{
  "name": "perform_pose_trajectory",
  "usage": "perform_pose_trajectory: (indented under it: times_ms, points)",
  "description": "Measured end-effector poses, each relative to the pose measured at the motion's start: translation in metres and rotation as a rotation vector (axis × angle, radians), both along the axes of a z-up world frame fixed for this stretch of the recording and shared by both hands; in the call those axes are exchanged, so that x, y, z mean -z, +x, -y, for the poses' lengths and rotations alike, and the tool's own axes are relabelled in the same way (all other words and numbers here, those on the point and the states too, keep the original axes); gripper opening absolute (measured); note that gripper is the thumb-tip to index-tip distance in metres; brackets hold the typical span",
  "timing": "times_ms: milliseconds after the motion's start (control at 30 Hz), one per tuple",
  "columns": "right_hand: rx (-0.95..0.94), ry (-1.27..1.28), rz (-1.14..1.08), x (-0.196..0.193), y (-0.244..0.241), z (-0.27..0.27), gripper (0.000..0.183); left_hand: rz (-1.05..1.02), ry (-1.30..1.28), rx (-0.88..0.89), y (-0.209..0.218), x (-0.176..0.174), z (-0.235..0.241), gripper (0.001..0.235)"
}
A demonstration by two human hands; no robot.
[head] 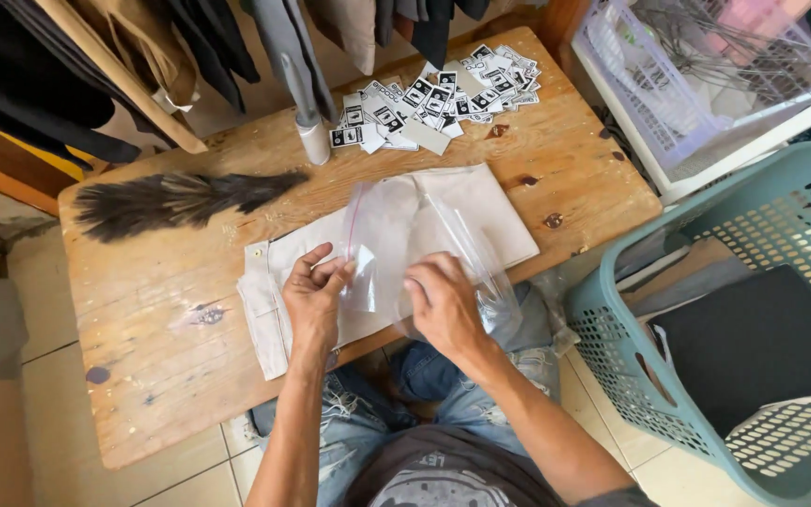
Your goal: The person folds a pair of light-colored pants on a wooden table, places them into a clear plastic bag, and seals it. They then pick up a small label from a pile on the table and affix it to the outside of the bag.
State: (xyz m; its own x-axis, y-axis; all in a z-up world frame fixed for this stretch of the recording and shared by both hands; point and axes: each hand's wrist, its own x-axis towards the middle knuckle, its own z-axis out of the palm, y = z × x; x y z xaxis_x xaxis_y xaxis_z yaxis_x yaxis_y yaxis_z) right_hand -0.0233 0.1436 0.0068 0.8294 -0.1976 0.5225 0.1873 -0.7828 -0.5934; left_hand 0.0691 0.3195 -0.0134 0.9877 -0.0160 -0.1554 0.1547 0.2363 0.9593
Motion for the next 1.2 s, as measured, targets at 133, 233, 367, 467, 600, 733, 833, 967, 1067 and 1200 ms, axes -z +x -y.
perform_pose_trajectory:
  times_ms: [133,233,367,467,600,733,833,967,1067,1200]
  points:
    - [-0.053,0.176,-0.053,0.009,0.060,-0.026,0.005,-0.028,-0.040,-0.020,-0.019,0.008,0.020,0.051]
    - [0.022,0.321,-0.309,0.019,0.082,-0.026,0.014,0.020,-0.115,0.006,-0.026,0.013,0.032,0.060]
    - [0.119,0.494,-0.438,0.025,0.083,-0.011,0.020,0.033,-0.127,0.071,-0.028,0.016,0.042,0.065]
    - [0.182,0.564,-0.308,0.033,0.079,0.004,0.017,0.031,-0.086,0.163,-0.027,0.015,0.042,0.067]
    - [0.082,0.760,-0.357,0.018,0.069,0.016,0.024,0.069,-0.013,0.401,-0.025,0.006,0.038,0.080]
    - [-0.025,0.548,-0.359,0.035,0.075,0.022,0.021,0.084,-0.021,0.445,-0.017,0.009,0.029,0.068]
    - [-0.010,0.506,-0.344,0.041,0.075,0.019,0.017,0.046,-0.107,0.362,-0.020,-0.002,0.024,0.058]
    - [0.030,0.438,-0.221,0.047,0.066,0.020,0.016,0.006,-0.206,0.199,-0.024,0.017,0.015,0.059]
    - [-0.007,0.170,-0.133,0.027,0.047,0.027,0.027,-0.007,-0.318,0.120,-0.023,0.023,0.016,0.060]
    - [0.035,-0.269,-0.181,0.015,0.021,0.020,0.043,-0.088,-0.505,0.009,-0.022,0.016,0.017,0.053]
